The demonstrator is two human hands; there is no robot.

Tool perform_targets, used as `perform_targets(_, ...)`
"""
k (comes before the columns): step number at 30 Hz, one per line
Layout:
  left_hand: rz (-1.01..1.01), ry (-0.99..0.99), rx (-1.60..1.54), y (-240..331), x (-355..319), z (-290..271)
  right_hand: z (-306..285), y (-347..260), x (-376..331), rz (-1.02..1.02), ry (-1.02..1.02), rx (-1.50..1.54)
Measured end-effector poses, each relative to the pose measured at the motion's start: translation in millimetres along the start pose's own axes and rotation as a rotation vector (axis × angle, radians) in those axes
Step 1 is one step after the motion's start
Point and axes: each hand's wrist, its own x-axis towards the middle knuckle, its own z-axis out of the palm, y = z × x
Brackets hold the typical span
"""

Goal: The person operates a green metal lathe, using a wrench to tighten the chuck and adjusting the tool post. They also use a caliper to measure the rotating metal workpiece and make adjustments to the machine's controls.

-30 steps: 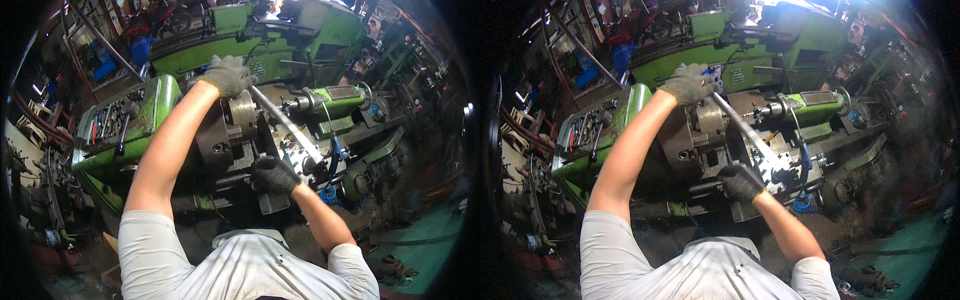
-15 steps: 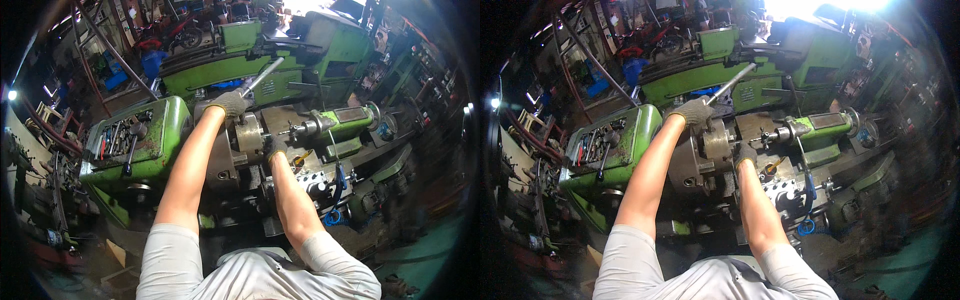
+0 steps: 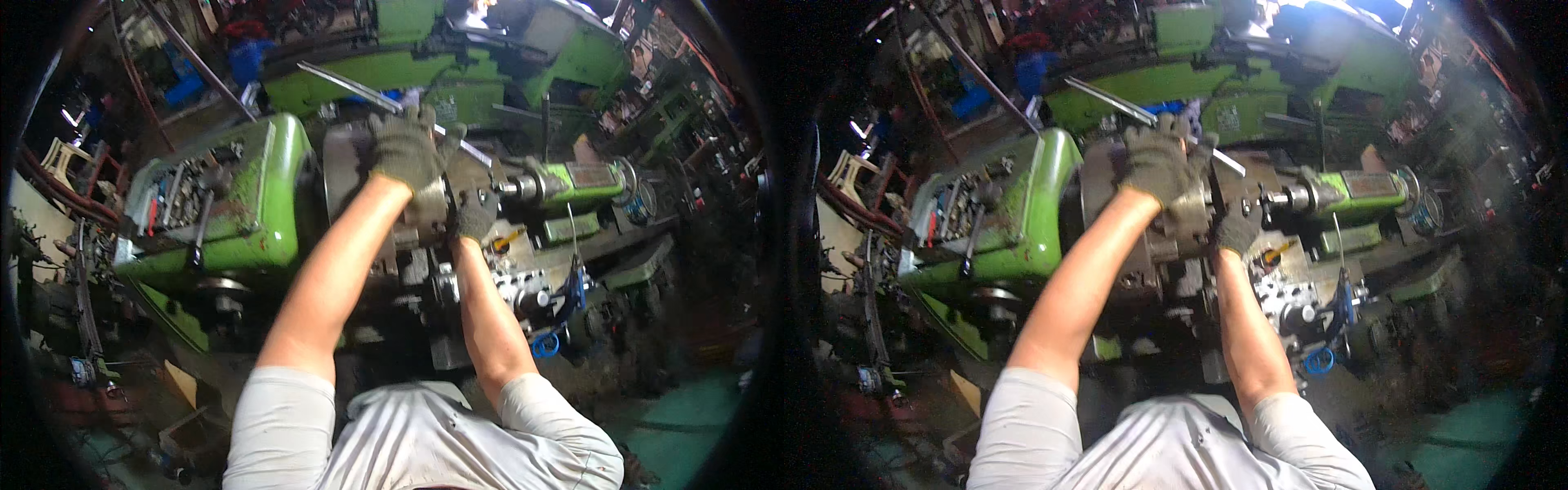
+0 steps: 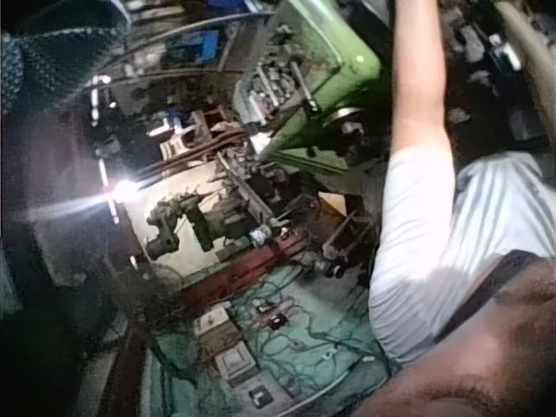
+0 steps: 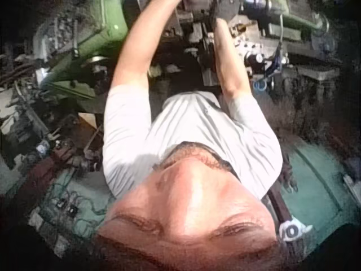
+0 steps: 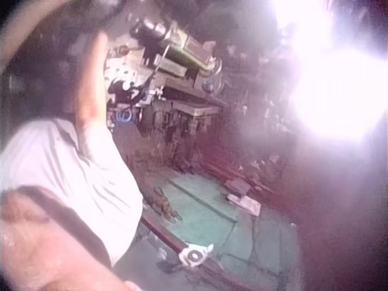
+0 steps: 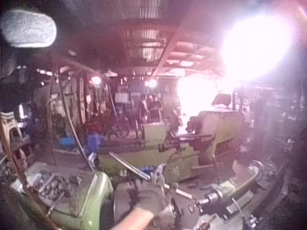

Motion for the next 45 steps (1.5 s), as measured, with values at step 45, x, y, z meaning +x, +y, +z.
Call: perform_targets(45,0.125,0.017,-0.052,-13.1,7.7,-21.7,-209.6,-146.0,-136.0,0.134,-0.846,0.461)
